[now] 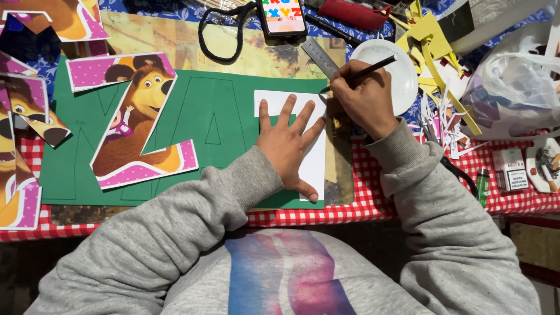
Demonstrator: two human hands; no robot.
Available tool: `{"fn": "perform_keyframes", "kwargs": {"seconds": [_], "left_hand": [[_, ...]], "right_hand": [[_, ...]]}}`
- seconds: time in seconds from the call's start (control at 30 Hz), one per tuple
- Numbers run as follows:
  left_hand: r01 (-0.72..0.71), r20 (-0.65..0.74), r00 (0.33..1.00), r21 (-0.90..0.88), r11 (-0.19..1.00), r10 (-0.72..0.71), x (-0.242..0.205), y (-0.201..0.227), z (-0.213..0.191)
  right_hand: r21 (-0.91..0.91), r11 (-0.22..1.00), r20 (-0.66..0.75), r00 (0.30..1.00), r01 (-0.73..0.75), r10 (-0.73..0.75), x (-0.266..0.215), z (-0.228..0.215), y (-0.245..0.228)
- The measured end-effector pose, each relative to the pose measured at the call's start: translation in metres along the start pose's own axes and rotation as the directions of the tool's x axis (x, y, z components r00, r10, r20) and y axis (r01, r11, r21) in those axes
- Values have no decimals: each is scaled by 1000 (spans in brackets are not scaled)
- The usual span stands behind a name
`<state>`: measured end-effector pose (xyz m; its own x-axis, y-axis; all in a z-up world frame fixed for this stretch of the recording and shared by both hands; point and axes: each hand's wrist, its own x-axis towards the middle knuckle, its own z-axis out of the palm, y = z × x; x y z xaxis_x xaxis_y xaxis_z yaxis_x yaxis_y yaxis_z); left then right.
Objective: Trace letter templates onto a green sheet using a pencil.
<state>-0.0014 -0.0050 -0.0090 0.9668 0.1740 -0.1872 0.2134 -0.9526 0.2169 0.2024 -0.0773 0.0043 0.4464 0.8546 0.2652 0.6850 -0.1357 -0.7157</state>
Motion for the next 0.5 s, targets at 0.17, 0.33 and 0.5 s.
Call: {"fn": "perform_keyframes", "kwargs": {"seconds": [0.17,0.33,0.5], "left_hand": [[4,28,1000,6,1000,-4,2,1,-2],[4,55,998,27,1000,-5,3,1,-1],[6,61,998,28,1000,-8,2,1,-1]], "right_hand": [[-44,999,-12,1000,-3,3,-1,-4,2],[-92,995,-30,999,36,-39,-3,-7,8],[-101,995,-61,998,24,-30,-5,-9,3]]}}
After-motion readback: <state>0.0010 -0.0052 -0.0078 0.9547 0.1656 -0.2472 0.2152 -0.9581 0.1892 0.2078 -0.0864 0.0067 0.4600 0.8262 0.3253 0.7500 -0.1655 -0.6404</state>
